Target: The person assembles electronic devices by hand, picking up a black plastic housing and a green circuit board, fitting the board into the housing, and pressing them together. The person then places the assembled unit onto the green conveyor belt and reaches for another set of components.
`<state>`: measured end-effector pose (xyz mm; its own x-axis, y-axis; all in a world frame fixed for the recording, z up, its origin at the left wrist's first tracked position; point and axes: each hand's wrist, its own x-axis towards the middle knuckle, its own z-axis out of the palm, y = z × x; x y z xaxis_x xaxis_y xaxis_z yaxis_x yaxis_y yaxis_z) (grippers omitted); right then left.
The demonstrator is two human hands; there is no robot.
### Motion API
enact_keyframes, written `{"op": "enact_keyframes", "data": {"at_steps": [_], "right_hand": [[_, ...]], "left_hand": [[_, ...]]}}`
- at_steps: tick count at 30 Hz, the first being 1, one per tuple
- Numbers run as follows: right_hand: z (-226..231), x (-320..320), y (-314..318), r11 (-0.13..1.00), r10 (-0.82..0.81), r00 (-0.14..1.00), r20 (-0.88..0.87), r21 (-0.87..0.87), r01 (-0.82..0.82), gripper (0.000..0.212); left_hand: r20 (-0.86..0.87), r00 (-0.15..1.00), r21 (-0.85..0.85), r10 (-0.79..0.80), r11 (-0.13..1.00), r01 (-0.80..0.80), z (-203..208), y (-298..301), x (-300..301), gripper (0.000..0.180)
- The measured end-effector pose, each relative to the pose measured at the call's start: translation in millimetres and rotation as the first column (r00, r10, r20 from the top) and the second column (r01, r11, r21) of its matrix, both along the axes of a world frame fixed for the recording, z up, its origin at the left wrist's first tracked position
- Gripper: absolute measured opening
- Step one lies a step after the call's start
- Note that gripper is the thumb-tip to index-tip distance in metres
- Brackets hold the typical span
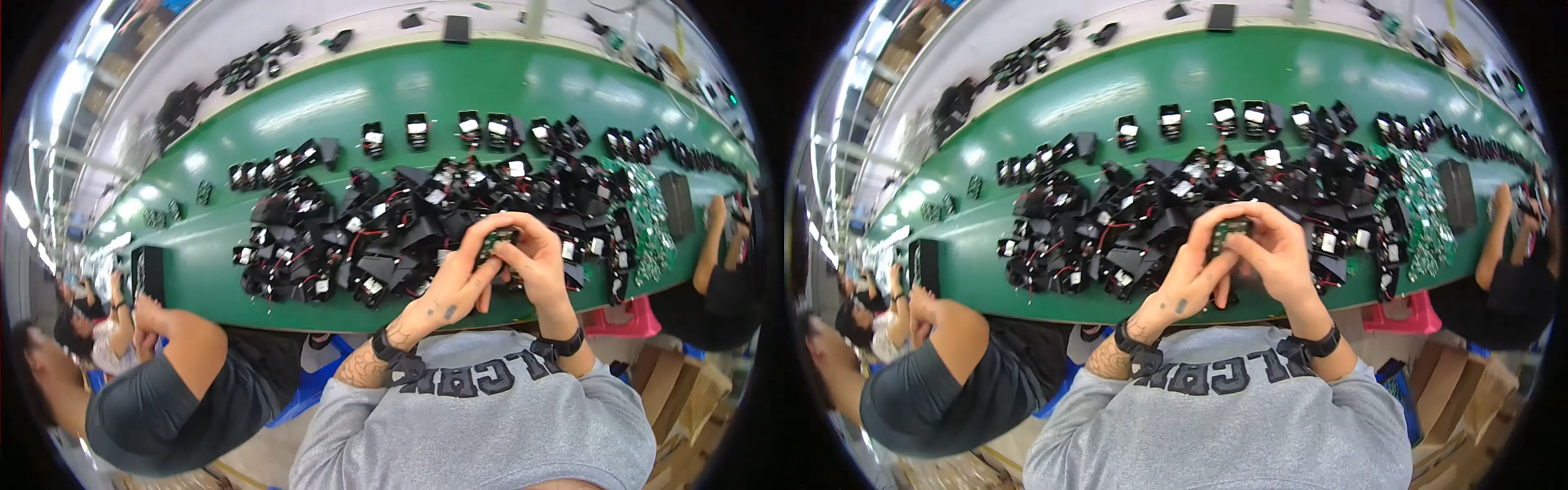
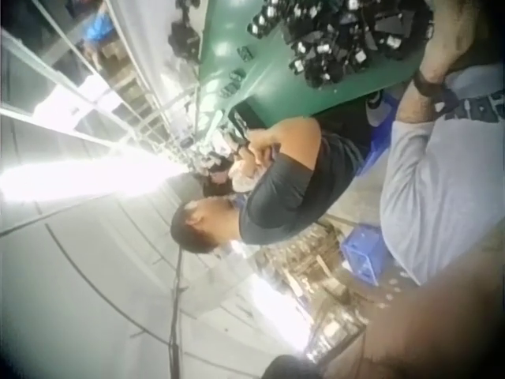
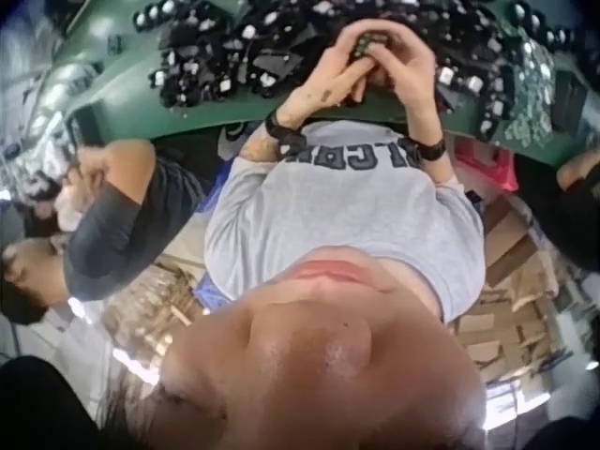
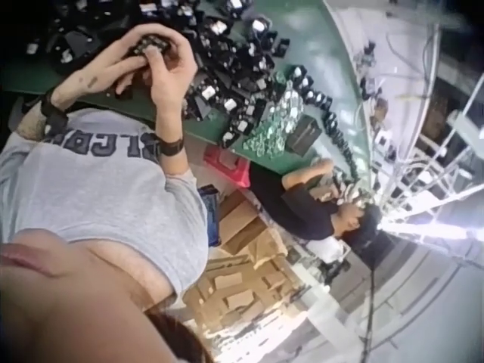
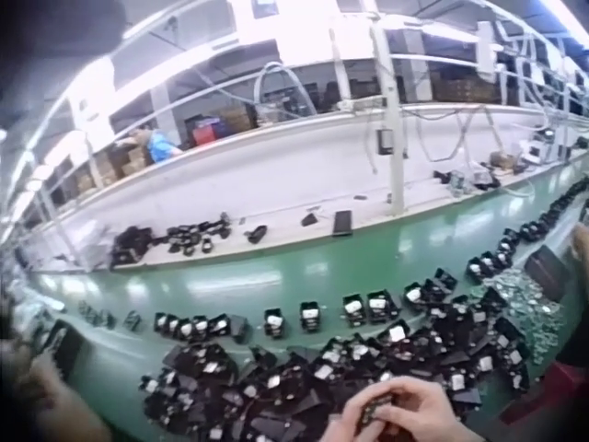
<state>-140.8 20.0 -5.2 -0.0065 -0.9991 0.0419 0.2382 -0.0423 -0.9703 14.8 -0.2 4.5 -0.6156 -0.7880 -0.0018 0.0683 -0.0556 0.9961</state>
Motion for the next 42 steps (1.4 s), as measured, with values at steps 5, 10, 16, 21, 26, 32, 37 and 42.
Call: {"op": "enact_keyframes", "data": {"at_steps": [5,10,16,21,26,32,37,42], "right_hand": [[0.9,7.7,-12.3,0.996,0.079,0.993,0.084,-0.058,-0.074,0.036],[21.3,-21.0,-30.0,0.952,0.066,0.996,-0.065,-0.295,-0.083,0.058],[3.0,-167.3,9.1,0.798,-0.602,0.755,-0.258,-0.207,0.565,0.033],[-23.3,-281.7,97.7,0.622,-0.782,0.587,-0.210,-0.189,0.760,0.038],[-59.6,-354.0,180.3,0.432,-0.902,0.429,-0.049,-0.131,0.892,0.041],[-57.5,-342.6,189.1,0.439,-0.893,0.421,-0.158,-0.105,0.892,0.040],[-58.1,-333.2,149.3,0.458,-0.856,0.420,-0.302,-0.064,0.887,0.036],[-57.6,-314.6,122.8,0.476,-0.847,0.433,-0.308,-0.080,0.876,0.031]], "left_hand": [[0.157,0.986,-0.197,-0.060,0.976,0.091,21.1,-12.0,20.3,0.047],[0.206,0.892,-0.507,0.403,0.823,-0.255,56.3,-64.8,71.6,0.045],[0.098,0.447,-0.692,0.889,0.383,-0.611,31.1,-232.3,313.4,0.050],[0.367,0.002,-0.777,0.930,0.307,-0.549,-78.9,-266.0,485.2,0.049],[0.255,-0.130,-0.849,0.958,0.158,-0.504,-126.9,-263.0,510.6,0.051],[0.411,-0.383,-0.908,0.827,0.408,-0.094,-80.5,-283.1,414.0,0.021],[0.500,-0.308,-0.855,0.809,0.519,-0.027,-83.1,-296.0,414.1,0.035],[0.532,0.157,-0.795,0.832,0.555,-0.245,-94.9,-295.4,426.5,0.044]]}}
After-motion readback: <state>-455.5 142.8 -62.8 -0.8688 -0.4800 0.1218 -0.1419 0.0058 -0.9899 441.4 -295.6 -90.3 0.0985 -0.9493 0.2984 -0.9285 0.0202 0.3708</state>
